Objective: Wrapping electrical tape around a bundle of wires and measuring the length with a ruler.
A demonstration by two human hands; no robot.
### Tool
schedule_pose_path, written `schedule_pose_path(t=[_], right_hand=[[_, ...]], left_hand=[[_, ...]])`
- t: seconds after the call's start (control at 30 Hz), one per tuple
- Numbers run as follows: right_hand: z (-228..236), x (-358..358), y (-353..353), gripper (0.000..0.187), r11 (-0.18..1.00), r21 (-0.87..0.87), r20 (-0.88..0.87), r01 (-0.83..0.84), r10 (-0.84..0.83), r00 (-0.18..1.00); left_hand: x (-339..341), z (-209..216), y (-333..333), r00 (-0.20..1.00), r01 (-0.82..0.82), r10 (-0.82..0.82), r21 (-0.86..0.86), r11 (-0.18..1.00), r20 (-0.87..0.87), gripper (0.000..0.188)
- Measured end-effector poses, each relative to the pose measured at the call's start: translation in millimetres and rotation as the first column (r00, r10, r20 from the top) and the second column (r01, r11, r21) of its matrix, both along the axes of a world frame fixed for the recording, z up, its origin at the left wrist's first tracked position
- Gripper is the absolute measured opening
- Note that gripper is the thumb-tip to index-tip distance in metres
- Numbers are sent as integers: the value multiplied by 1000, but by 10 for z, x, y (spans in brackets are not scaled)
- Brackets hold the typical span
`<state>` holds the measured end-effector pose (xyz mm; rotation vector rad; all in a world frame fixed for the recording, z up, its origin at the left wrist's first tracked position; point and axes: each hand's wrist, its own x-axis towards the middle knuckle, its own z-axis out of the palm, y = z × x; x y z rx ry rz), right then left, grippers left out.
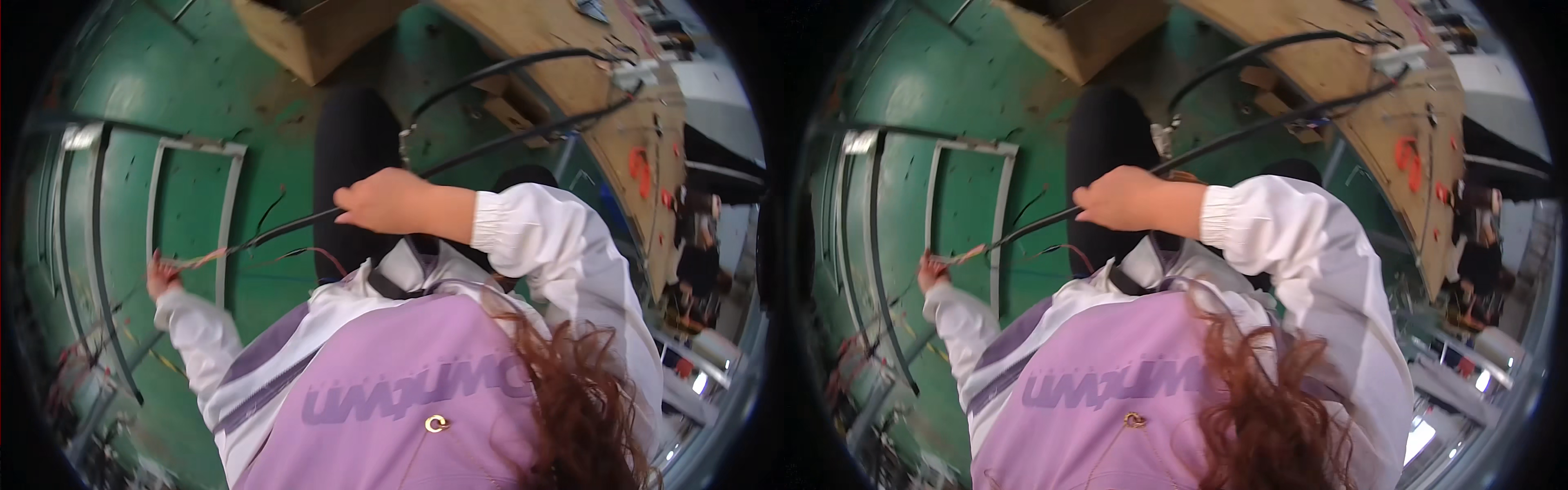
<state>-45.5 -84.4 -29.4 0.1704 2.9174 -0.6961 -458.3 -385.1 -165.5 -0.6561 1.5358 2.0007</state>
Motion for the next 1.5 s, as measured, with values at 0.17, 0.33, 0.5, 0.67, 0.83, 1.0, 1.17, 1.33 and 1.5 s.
schedule_pose_path(t=[0.17,0.33,0.5,0.67,0.83,1.0,1.17,1.33,1.5], right_hand=[[136,-77,-44,32,1000,-13,77,-12,13,997],[-111,-69,-55,30,999,50,95,-1,-4,995],[-86,-478,-498,23,969,208,-362,-131,201,910],[116,-1114,-1252,28,956,-63,-685,-286,167,709],[415,-1415,-1201,36,954,-246,-703,-175,-51,709],[706,-1306,-843,28,835,-523,-613,-171,-229,756],[705,-1244,-602,15,845,-518,-611,-137,-253,750],[1285,-973,7,19,177,-941,-337,-290,-592,732],[1915,-526,366,33,-1,-972,-189,-233,-580,793]], left_hand=[[-194,36,-274,995,63,-73,-134,989,-69,29],[394,-112,-371,987,160,-156,-194,968,36,29],[730,440,-503,997,71,-56,326,943,-55,33],[1386,1506,299,958,-30,143,408,912,-249,31],[2021,2251,1043,725,171,-30,138,976,-688,45],[2151,2462,1423,558,392,-206,37,919,-804,43],[2129,2610,1582,421,692,-429,-23,722,-800,38],[1564,2450,958,405,-77,281,274,959,-870,32],[1647,1788,1477,238,744,-482,-161,648,-843,47]])
